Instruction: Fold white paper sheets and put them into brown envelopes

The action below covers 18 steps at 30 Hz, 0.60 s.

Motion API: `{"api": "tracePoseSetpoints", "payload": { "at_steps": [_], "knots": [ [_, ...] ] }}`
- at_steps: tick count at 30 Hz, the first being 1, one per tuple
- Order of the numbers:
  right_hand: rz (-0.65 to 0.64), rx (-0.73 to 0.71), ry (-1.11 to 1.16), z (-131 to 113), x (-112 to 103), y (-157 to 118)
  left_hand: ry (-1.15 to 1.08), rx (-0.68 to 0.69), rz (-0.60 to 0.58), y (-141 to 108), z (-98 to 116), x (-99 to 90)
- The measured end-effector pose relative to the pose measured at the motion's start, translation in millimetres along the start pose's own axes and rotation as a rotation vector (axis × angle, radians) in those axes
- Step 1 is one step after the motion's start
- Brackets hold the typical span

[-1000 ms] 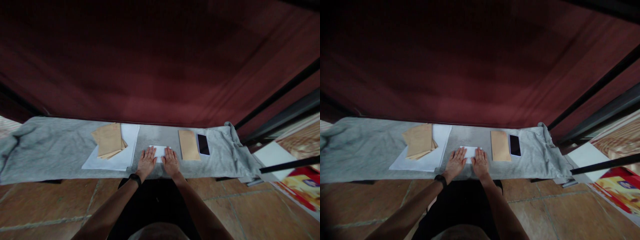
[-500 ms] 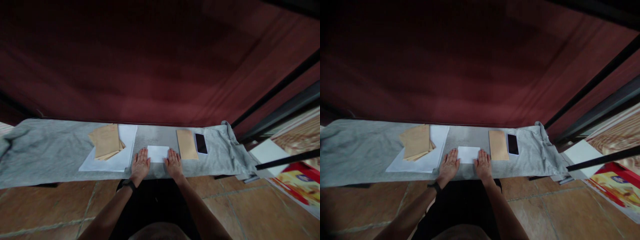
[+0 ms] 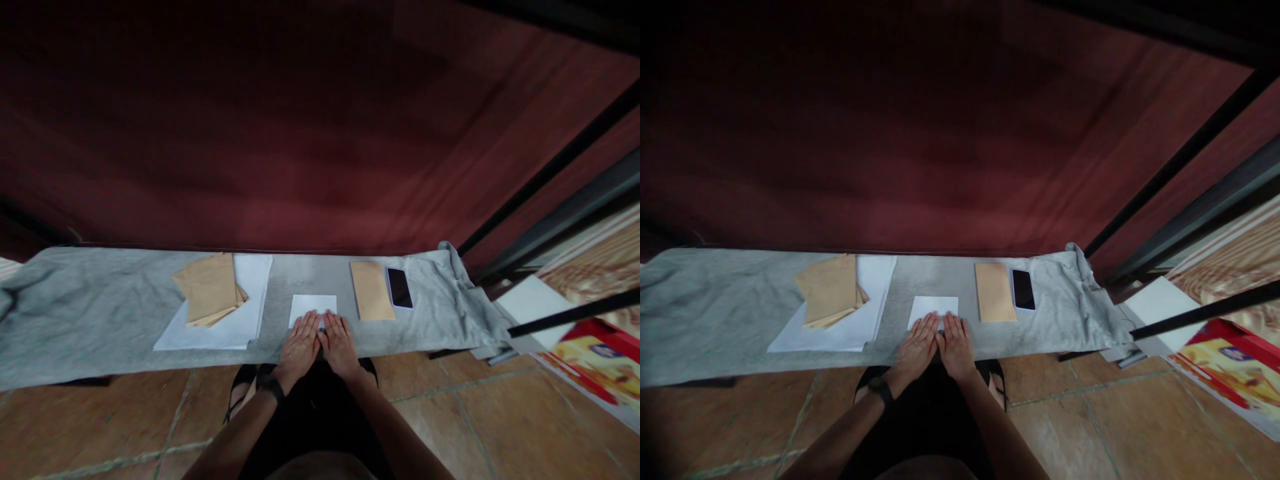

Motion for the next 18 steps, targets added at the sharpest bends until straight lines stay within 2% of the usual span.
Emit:
{"api": "tracePoseSetpoints", "payload": {
  "at_steps": [6, 18],
  "knots": [
    [0.030, 0.005, -0.047, 11.4, -7.2, -9.7, 0.025, -0.081, 0.017, -9.2, -10.7, 0.8],
    [0.067, 0.033, -0.083, 18.4, -7.9, -17.7, 0.052, -0.219, 0.046, -24.5, -32.8, 2.6]
  ]
}}
Point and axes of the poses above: each hand's wrist, its own y-axis towards the middle knuckle, its own x-axis out of the palm, z = x × y, the point moved 1 cm from there along y, towards the middle knuckle, and after that the axes turned 8 degrees about y, right-handed, at the moved point
